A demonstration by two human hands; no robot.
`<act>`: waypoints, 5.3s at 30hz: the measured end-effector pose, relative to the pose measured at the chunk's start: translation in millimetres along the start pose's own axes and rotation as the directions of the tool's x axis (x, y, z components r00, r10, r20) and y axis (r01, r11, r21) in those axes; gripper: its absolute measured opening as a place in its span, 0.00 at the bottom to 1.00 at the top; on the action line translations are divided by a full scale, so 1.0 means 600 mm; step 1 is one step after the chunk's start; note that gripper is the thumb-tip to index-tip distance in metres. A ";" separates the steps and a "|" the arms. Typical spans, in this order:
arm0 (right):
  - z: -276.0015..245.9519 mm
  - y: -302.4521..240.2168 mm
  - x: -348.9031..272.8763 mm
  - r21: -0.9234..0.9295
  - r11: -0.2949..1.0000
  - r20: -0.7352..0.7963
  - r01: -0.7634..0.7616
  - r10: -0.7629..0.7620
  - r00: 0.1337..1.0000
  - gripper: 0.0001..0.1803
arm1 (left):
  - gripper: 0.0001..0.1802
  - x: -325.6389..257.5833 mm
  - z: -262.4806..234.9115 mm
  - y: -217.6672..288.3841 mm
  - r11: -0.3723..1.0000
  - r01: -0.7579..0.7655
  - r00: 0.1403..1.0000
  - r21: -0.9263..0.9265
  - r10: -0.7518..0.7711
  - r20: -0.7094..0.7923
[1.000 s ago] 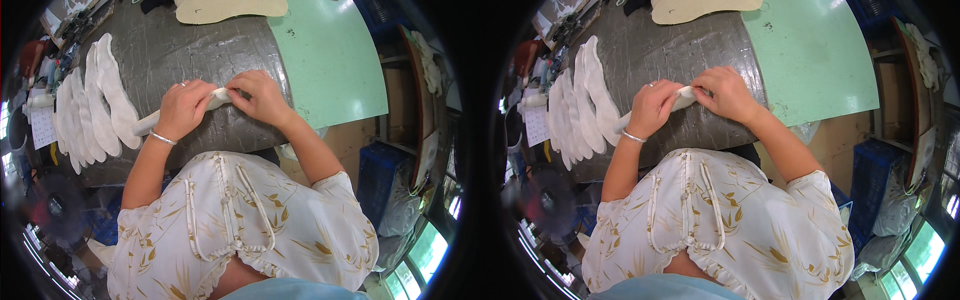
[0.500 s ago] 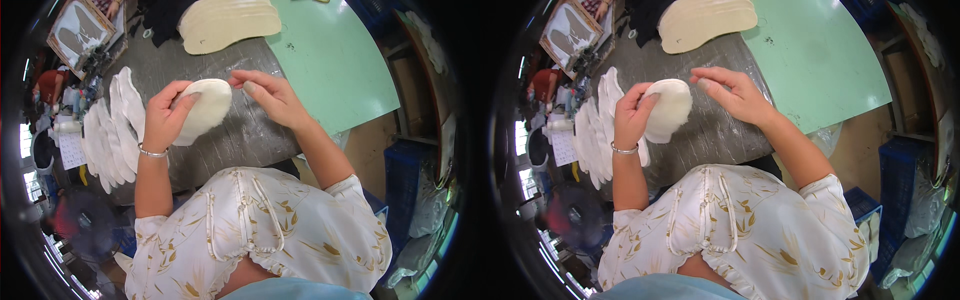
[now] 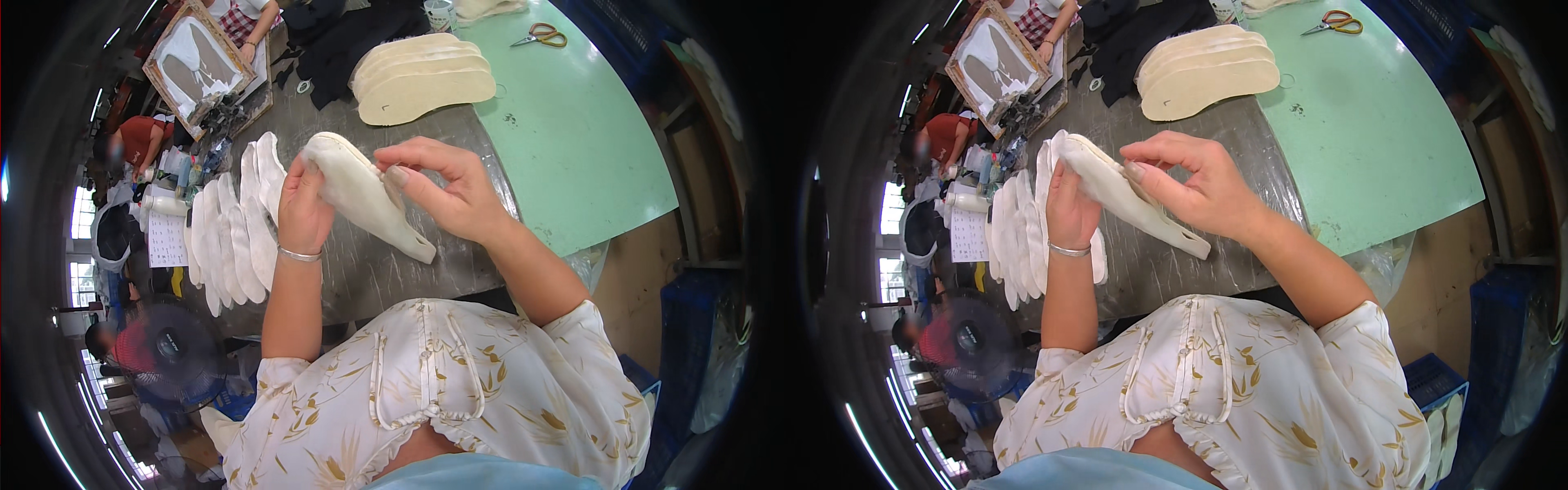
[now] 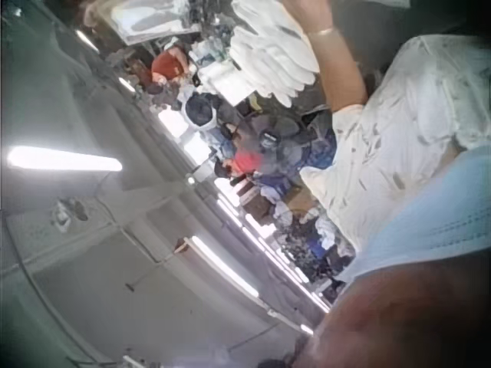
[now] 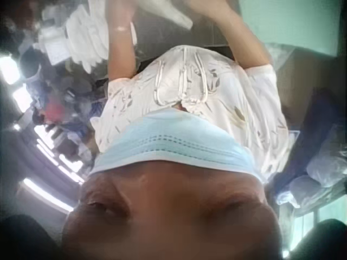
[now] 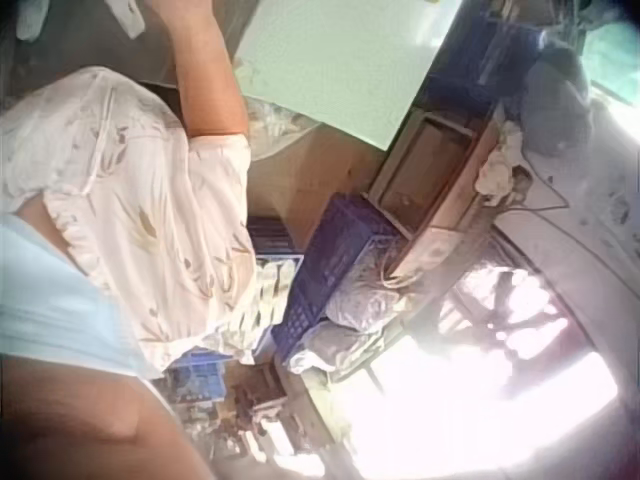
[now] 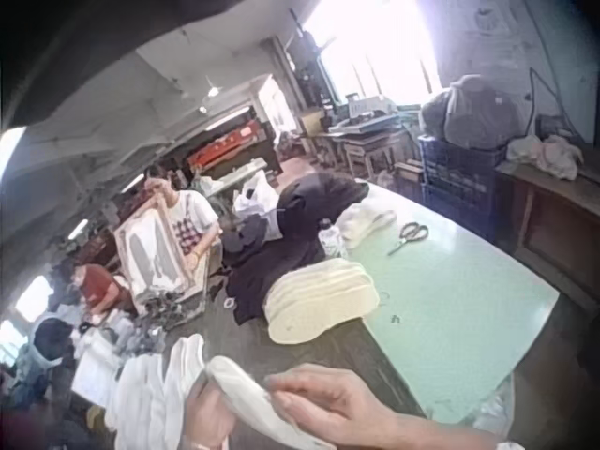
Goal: Inspecting and aligning layered insole components on a workstation.
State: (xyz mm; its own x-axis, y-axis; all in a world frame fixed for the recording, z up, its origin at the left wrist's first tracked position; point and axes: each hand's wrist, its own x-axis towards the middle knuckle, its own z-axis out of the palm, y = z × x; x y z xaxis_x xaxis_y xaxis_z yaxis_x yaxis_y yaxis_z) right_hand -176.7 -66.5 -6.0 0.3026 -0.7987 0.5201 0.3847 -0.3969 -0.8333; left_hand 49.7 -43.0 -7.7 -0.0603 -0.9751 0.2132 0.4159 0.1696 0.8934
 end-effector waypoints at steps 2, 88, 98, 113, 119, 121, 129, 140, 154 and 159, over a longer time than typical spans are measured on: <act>0.002 -0.003 -0.005 -0.047 0.999 -0.015 -0.009 0.008 1.000 0.14 | 0.15 0.001 -0.001 -0.007 0.999 0.013 1.000 -0.045 -0.013 -0.006; -0.128 0.062 -0.149 -0.882 0.467 0.029 -0.066 0.193 0.981 0.13 | 0.14 -0.021 0.098 -0.155 0.005 -0.442 0.889 0.897 -0.134 0.439; -0.152 0.063 -0.154 -0.896 0.443 0.018 -0.033 0.110 0.994 0.10 | 0.10 -0.001 0.113 -0.181 0.031 -0.431 0.889 0.902 -0.156 0.430; -0.157 0.078 -0.154 -0.880 0.472 -0.008 -0.058 0.107 0.994 0.05 | 0.09 -0.003 0.116 -0.180 0.095 -0.400 0.902 0.912 -0.135 0.410; -0.158 0.075 -0.156 -0.824 0.556 -0.040 -0.110 0.137 0.990 0.05 | 0.05 0.003 0.131 -0.199 0.172 -0.370 0.912 0.913 -0.120 0.392; -0.167 0.066 -0.164 -0.730 0.627 -0.137 -0.273 0.257 0.957 0.07 | 0.06 0.006 0.130 -0.200 0.153 -0.350 0.911 0.924 -0.173 0.374; -0.204 0.039 -0.192 -0.539 0.709 -0.245 -0.455 0.385 0.890 0.12 | 0.03 0.003 0.133 -0.201 0.186 -0.369 0.910 0.911 -0.126 0.394; -0.241 0.042 -0.209 -0.324 0.778 -0.334 -0.538 0.439 0.834 0.12 | 0.05 0.004 0.111 -0.187 0.208 -0.342 0.916 0.917 -0.146 0.374; -0.198 0.070 -0.196 -0.478 0.750 -0.325 -0.457 0.332 0.885 0.07 | 0.18 -0.024 0.040 -0.127 0.046 -0.282 0.948 0.958 -0.142 0.285; -0.208 0.057 -0.193 -0.542 0.714 -0.241 -0.443 0.373 0.896 0.06 | 0.25 -0.050 -0.010 -0.094 0.262 -0.089 0.989 0.961 -0.089 0.116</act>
State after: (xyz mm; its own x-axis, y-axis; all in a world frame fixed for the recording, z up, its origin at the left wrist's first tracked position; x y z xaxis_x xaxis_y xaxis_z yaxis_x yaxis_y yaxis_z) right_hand -307.3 -44.0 -117.8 0.2048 -0.9726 0.1097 -0.3316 -0.1744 -0.9271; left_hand 33.7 -24.1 -67.1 -0.2017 -0.9634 0.1768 -0.7579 0.2678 0.5949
